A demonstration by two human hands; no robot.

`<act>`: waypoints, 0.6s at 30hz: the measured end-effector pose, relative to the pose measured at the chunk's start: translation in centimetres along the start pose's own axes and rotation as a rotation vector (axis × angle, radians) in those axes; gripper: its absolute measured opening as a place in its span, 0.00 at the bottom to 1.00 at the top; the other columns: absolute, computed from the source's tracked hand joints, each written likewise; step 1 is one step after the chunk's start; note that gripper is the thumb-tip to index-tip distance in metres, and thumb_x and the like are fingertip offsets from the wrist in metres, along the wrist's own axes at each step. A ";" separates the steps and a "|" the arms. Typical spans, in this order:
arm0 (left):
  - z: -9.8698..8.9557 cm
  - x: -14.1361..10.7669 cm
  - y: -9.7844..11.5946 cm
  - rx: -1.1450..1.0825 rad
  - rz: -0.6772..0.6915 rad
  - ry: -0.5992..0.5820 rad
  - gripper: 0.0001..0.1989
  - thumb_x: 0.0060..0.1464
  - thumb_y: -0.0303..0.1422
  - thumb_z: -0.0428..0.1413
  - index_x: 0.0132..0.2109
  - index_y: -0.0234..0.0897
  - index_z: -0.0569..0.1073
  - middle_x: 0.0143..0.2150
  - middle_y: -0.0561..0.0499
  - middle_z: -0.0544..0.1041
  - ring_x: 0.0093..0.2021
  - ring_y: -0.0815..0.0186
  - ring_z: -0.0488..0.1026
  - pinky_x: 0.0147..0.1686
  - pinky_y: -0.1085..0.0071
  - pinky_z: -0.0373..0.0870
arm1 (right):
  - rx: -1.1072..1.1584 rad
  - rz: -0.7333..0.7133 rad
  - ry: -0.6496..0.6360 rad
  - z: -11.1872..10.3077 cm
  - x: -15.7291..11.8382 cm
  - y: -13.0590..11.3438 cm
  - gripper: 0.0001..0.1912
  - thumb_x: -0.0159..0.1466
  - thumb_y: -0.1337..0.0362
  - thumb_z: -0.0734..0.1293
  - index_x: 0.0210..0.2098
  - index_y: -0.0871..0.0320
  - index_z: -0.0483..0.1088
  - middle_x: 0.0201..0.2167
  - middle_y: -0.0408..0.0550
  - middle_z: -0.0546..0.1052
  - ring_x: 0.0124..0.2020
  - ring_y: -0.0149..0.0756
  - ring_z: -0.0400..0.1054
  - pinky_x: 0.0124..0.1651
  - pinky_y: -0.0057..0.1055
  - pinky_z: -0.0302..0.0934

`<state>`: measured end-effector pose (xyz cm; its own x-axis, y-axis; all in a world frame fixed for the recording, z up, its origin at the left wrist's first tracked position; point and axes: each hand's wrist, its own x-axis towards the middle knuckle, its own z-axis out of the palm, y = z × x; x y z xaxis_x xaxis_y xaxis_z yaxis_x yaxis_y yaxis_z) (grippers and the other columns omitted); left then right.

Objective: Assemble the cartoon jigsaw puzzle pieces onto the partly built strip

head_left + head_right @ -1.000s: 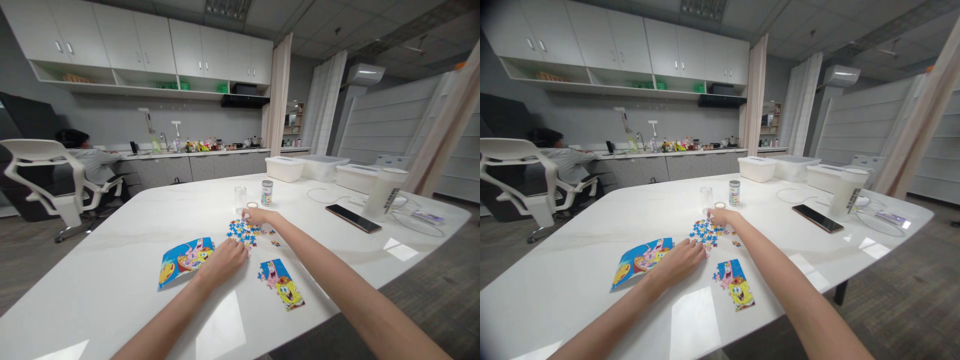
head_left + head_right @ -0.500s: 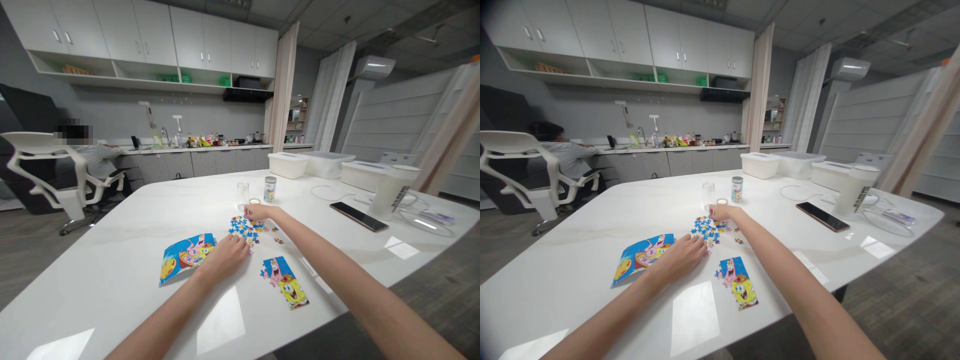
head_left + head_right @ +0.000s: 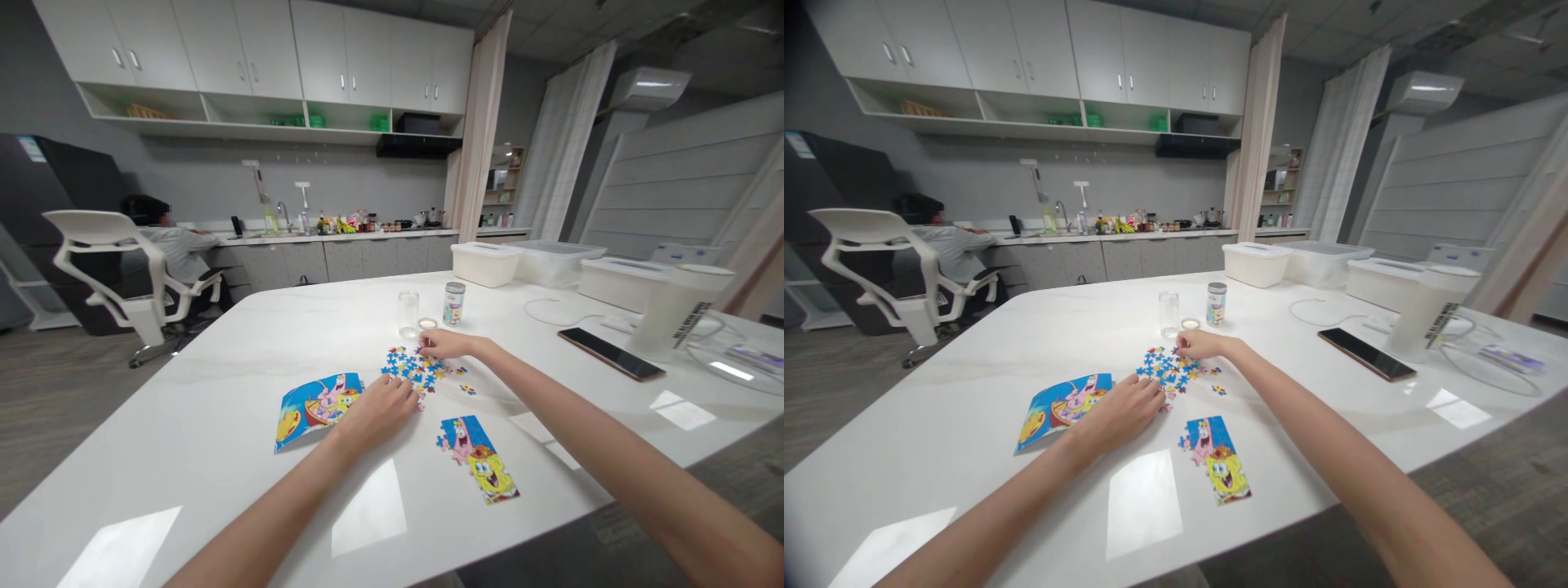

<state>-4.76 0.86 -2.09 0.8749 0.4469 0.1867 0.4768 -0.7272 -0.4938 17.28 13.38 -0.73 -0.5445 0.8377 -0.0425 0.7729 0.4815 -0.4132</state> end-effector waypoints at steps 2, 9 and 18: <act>0.1 0.0 0.0 -0.014 -0.012 0.003 0.08 0.64 0.28 0.48 0.40 0.33 0.71 0.38 0.46 0.74 0.38 0.60 0.72 0.36 0.63 0.60 | 0.074 -0.052 0.004 -0.1 -0.8 -0.3 0.06 0.61 0.64 0.64 0.34 0.61 0.66 0.30 0.47 0.72 0.31 0.33 0.64 0.35 0.28 0.57; 0.7 0.0 -0.3 -0.003 -0.028 0.054 0.06 0.62 0.27 0.49 0.38 0.33 0.71 0.36 0.45 0.74 0.36 0.59 0.71 0.36 0.62 0.61 | 0.543 -0.189 -0.132 0.5 -4.0 -1.0 0.16 0.60 0.52 0.65 0.33 0.59 0.64 0.25 0.40 0.67 0.26 0.29 0.59 0.29 0.27 0.54; 0.5 0.2 0.3 -0.106 -0.158 0.165 0.09 0.63 0.28 0.46 0.38 0.34 0.70 0.35 0.46 0.74 0.37 0.60 0.70 0.39 0.62 0.61 | 0.652 -0.284 -0.287 1.0 -5.7 -2.1 0.12 0.64 0.58 0.65 0.35 0.61 0.75 0.33 0.45 0.73 0.32 0.30 0.62 0.36 0.29 0.58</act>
<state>-4.47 1.01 -2.63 0.7864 0.4748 0.3952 0.6077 -0.7095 -0.3569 18.41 7.32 -0.53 -0.8256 0.5619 -0.0518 0.2905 0.3444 -0.8928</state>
